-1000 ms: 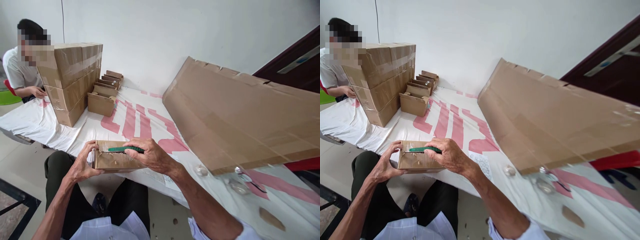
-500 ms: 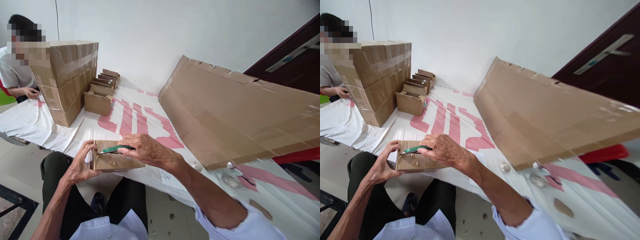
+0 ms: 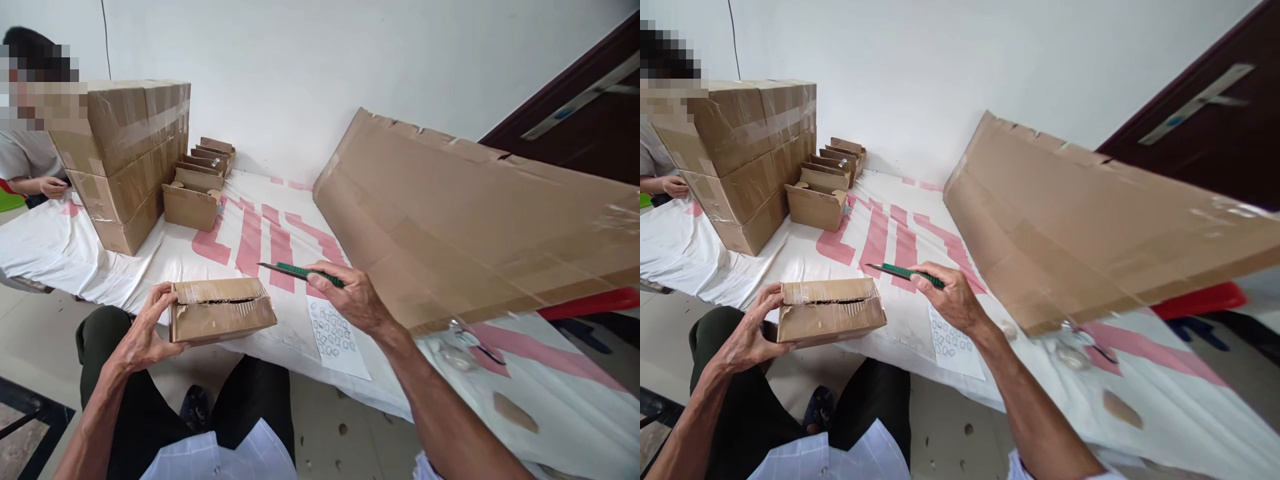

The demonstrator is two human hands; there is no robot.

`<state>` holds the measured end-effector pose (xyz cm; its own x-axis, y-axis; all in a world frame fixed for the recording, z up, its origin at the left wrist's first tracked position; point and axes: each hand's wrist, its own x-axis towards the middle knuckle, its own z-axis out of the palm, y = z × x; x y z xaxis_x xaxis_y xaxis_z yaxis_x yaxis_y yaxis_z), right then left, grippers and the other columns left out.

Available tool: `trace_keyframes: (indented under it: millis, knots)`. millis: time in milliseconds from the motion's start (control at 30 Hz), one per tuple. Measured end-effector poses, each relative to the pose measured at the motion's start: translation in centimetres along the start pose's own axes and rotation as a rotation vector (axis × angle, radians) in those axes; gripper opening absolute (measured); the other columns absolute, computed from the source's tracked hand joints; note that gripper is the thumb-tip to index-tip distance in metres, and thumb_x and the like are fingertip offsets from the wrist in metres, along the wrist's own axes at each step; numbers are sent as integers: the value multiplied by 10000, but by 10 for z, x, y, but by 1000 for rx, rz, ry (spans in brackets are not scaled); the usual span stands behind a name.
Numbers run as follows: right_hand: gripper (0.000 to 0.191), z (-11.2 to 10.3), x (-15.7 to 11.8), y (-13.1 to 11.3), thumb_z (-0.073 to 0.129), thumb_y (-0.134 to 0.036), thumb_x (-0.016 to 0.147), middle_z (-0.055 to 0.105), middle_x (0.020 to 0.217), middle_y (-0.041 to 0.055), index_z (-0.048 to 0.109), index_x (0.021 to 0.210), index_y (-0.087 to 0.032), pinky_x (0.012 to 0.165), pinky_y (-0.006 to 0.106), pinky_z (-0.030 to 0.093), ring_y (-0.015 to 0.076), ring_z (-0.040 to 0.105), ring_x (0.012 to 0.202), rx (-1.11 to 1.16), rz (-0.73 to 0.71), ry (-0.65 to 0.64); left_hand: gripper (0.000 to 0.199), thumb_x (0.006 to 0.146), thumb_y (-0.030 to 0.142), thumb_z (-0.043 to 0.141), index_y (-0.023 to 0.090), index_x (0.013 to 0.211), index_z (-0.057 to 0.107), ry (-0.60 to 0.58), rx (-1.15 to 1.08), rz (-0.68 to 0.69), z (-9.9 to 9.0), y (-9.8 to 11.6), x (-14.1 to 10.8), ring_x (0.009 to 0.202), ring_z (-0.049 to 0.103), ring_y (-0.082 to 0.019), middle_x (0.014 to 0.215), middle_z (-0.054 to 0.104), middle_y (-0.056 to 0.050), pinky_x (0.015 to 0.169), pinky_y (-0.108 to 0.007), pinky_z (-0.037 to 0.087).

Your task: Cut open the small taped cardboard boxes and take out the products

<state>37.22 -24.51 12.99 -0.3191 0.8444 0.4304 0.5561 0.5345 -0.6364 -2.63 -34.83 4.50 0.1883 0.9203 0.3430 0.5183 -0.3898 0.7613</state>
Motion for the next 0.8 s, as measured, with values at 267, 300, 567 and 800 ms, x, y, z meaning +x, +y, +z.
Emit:
trace_keyframes:
  millis: [267,300,567,800]
  knots:
    - [258,39,-8,-31,634,-397,1024,805,926,59,827,1026,-226,759,330,584,219,738,818,143,-137,-217,871,676,187,900,300,1462,542,-52,29,14,3,5,2,1433,533,-343,1527,454,-134,1195,-476,498]
    - [250,44,-4,-39,627,-376,1030,806,942,64,825,1049,-224,774,333,585,218,738,835,146,-169,-246,841,678,185,894,290,1440,553,-59,35,3,2,7,3,1421,540,-338,1513,462,-131,1195,-470,497]
    - [188,41,17,-40,636,-254,1001,762,873,33,820,967,-237,710,289,485,173,665,762,-219,-290,-383,707,727,227,876,284,1369,587,-80,44,-22,-4,9,4,1356,564,-311,1444,493,-98,1186,-469,499]
    - [227,-17,6,-6,619,-293,1002,791,851,33,823,917,-239,698,319,494,187,677,731,-265,-138,-321,673,748,283,886,288,1356,598,-85,35,-37,-3,2,5,1365,556,-321,1444,495,-93,1203,-502,483]
